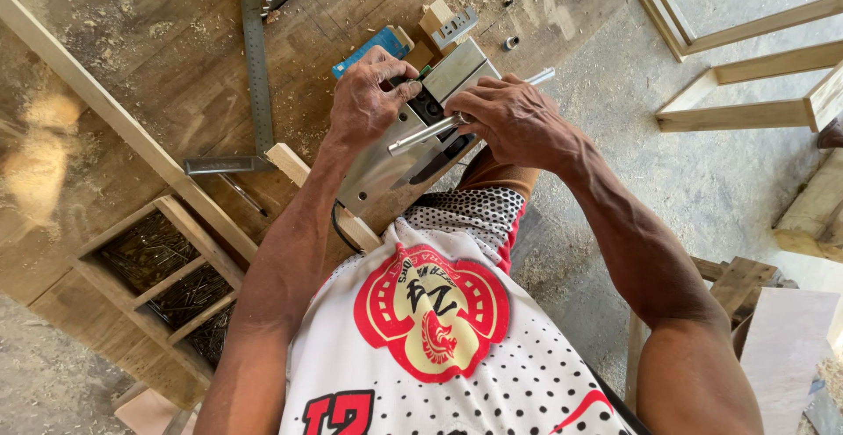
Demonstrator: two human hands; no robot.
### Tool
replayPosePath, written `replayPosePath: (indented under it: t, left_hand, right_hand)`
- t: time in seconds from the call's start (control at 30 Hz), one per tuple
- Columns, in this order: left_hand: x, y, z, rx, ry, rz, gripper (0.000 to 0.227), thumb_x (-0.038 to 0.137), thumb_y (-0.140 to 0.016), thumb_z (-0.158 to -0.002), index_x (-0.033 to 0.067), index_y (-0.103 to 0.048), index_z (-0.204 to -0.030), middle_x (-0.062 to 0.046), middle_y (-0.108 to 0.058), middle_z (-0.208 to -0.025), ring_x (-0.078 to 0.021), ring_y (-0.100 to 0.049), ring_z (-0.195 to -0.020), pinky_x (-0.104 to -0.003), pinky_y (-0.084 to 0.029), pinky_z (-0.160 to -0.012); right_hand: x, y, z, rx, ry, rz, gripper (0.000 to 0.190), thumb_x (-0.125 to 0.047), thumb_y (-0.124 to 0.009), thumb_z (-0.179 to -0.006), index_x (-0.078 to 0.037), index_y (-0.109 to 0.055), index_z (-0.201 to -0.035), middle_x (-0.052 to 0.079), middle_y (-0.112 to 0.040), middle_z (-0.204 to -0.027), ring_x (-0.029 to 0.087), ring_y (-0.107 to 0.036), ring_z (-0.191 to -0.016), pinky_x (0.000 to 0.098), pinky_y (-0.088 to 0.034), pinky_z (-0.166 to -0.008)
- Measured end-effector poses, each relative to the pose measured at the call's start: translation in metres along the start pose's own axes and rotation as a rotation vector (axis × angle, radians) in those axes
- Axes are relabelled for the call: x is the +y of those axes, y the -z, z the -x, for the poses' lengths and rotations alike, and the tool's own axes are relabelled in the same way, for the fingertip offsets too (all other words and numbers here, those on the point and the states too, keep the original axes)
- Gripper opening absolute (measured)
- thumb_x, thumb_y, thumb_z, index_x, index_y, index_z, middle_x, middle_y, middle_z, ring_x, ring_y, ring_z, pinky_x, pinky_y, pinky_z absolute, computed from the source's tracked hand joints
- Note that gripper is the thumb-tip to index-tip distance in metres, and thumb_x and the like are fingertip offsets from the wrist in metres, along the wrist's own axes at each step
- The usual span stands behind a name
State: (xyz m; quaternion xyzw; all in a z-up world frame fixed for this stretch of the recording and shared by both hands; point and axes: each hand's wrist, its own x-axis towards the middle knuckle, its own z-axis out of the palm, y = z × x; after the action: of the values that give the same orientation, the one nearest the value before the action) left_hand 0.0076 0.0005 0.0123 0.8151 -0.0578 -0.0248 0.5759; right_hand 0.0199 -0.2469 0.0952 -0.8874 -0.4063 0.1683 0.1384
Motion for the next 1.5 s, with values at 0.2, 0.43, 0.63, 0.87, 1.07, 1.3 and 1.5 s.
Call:
replayPosePath:
  t: [0.2, 0.43, 0.63, 0.87, 1.07, 1.3, 1.5]
  left_hand:
    - [-0.002, 0.0, 0.0, -0.005, -0.01, 0.035, 0.016, 0.02, -0.082, -0.088, 0.009, -0.079, -0.1, -0.004, -0.065, -0.096, -0.0185, -0.065, -0.085, -0.034, -0.057, -0.073]
    - [-0.003, 0.002, -0.001, 0.012, -0.053, -0.004, 0.015, 0.017, -0.08, -0.089, 0.0073, -0.078, -0.099, -0.006, -0.065, -0.096, -0.02, -0.066, -0.084, -0.035, -0.056, -0.072]
    - [0.002, 0.003, -0.002, 0.026, -0.093, -0.051, 0.016, 0.014, -0.079, -0.088, 0.0064, -0.077, -0.101, -0.01, -0.066, -0.094, -0.0238, -0.068, -0.079, -0.037, -0.055, -0.07]
    - [0.001, 0.004, 0.002, 0.035, -0.096, -0.046, 0.017, 0.018, -0.078, -0.087, 0.0071, -0.077, -0.1, -0.01, -0.069, -0.097, -0.0265, -0.07, -0.086, -0.038, -0.055, -0.073]
    - [-0.001, 0.004, -0.001, 0.019, -0.076, -0.108, 0.017, 0.021, -0.078, -0.086, 0.0072, -0.078, -0.097, -0.011, -0.07, -0.095, -0.0278, -0.069, -0.086, -0.04, -0.054, -0.074]
    - [-0.008, 0.024, -0.003, -0.182, -0.136, -0.123, 0.024, 0.022, -0.076, -0.09, 0.0079, -0.075, -0.11, -0.011, -0.069, -0.111, -0.0273, -0.07, -0.098, -0.041, -0.055, -0.083]
    - [-0.008, 0.042, 0.004, -0.372, -0.187, 0.027, 0.04, 0.019, -0.08, -0.076, 0.0055, -0.071, -0.113, -0.009, -0.06, -0.136, -0.0255, -0.067, -0.114, -0.038, -0.059, -0.092]
  right_hand:
    - [0.005, -0.009, 0.004, 0.045, 0.024, -0.046, 0.025, -0.024, -0.06, -0.104, -0.012, -0.064, -0.125, 0.003, -0.072, -0.101, 0.02, -0.068, -0.097, 0.0405, -0.051, -0.093]
    - [-0.001, -0.009, -0.002, 0.054, 0.112, 0.092, 0.034, -0.02, -0.067, -0.091, -0.015, -0.064, -0.124, 0.003, -0.072, -0.105, 0.021, -0.066, -0.099, 0.0392, -0.05, -0.093]
    - [-0.015, 0.007, -0.016, -0.072, 0.157, 0.359, 0.023, -0.02, -0.07, -0.093, -0.025, -0.066, -0.114, -0.003, -0.067, -0.094, 0.015, -0.061, -0.1, 0.039, -0.043, -0.106]
    - [-0.016, 0.003, -0.017, 0.057, 0.175, 0.117, 0.033, -0.015, -0.07, -0.079, -0.015, -0.065, -0.112, 0.001, -0.067, -0.089, 0.019, -0.06, -0.091, 0.0415, -0.045, -0.087]
    - [-0.008, -0.03, -0.009, 0.163, 0.093, -0.051, 0.017, -0.012, -0.068, -0.093, -0.005, -0.06, -0.107, 0.007, -0.066, -0.086, 0.019, -0.062, -0.077, 0.0352, -0.051, -0.06]
    - [-0.012, -0.037, -0.009, 0.242, 0.02, -0.134, 0.019, -0.016, -0.07, -0.094, -0.003, -0.059, -0.104, 0.009, -0.065, -0.078, 0.021, -0.062, -0.06, 0.0361, -0.048, -0.05]
    - [-0.017, -0.031, -0.008, 0.197, -0.023, -0.114, 0.024, -0.023, -0.07, -0.095, -0.005, -0.057, -0.102, 0.007, -0.061, -0.068, 0.022, -0.058, -0.054, 0.0376, -0.043, -0.048]
